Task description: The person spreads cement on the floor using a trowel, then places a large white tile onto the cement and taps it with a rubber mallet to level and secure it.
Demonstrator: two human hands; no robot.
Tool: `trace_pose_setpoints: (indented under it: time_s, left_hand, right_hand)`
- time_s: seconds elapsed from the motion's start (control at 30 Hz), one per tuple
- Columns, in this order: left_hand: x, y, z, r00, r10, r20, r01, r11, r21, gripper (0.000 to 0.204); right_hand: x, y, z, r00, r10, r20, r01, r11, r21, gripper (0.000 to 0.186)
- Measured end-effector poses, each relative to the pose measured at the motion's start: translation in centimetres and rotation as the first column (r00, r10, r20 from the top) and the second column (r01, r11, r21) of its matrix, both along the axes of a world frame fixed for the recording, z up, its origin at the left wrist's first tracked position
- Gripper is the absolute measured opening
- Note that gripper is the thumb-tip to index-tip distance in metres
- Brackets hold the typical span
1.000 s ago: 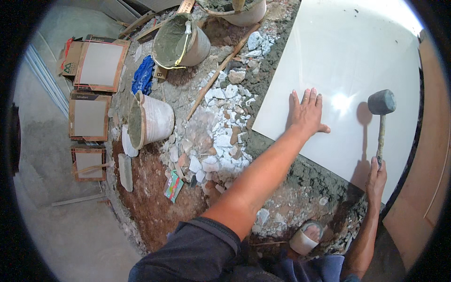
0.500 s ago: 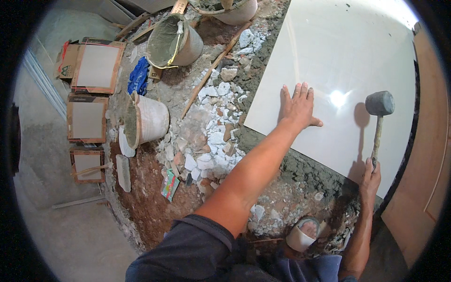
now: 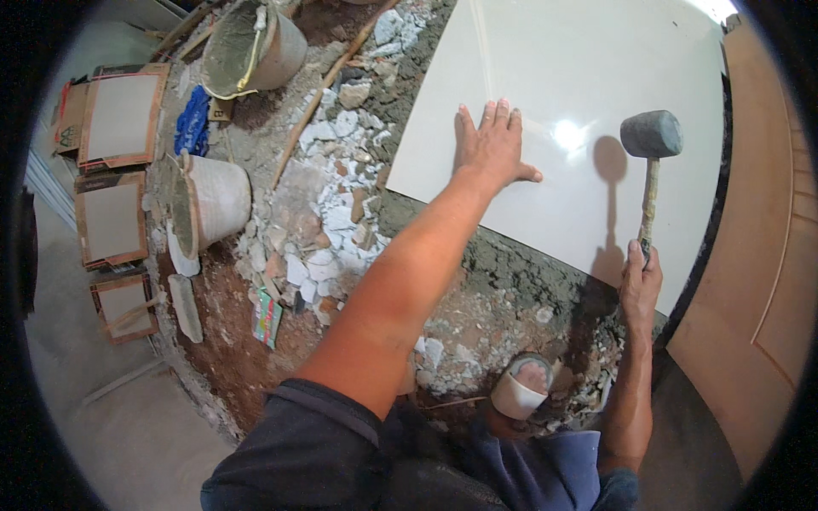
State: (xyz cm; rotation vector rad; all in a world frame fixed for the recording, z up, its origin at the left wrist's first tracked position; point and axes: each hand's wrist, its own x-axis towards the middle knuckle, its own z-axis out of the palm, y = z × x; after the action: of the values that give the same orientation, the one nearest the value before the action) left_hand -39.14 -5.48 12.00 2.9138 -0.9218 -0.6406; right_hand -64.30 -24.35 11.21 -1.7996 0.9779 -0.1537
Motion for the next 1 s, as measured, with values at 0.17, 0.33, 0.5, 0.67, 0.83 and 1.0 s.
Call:
trace_pose_setpoints:
  time_s: [0.17, 0.33, 0.5, 0.67, 0.83, 1.0]
  left_hand:
    - [0.2, 0.2, -0.9, 1.0, 0.021, -0.01, -0.022, 0.998, -0.056, 0.112]
    - [0.1, 0.3, -1.3, 1.0, 0.017, -0.003, -0.017, 0.997, -0.069, 0.111]
    - [0.2, 0.1, -1.4, 1.0, 0.024, 0.009, -0.023, 0.998, -0.064, 0.111]
    - [0.3, 0.0, -1.3, 1.0, 0.017, 0.016, -0.017, 0.999, -0.036, 0.11]
    - [0.1, 0.0, -1.2, 0.999, 0.024, 0.028, -0.024, 1.0, -0.005, 0.109]
    - [0.0, 0.1, -0.8, 0.999, 0.037, 0.016, -0.037, 0.999, -0.013, 0.108]
  right_hand:
    - [0.1, -0.2, 1.9, 1.0, 0.004, 0.008, -0.004, 1.0, -0.001, 0.031]
    - [1.2, -0.1, 1.7, 0.993, -0.055, 0.101, 0.061, 0.996, -0.067, 0.029]
    - [3.2, 0.7, 0.2, 0.997, 0.046, -0.069, -0.054, 0.992, -0.114, 0.03]
    - [2.4, 0.9, 0.5, 0.994, -0.026, 0.106, 0.03, 0.999, -0.039, 0.031]
    - [1.6, 1.5, -0.3, 0.984, 0.15, -0.094, -0.175, 0.903, -0.392, 0.03]
    - [0.8, 1.5, 0.8, 0.989, 0.105, -0.101, -0.132, 0.94, -0.314, 0.031]
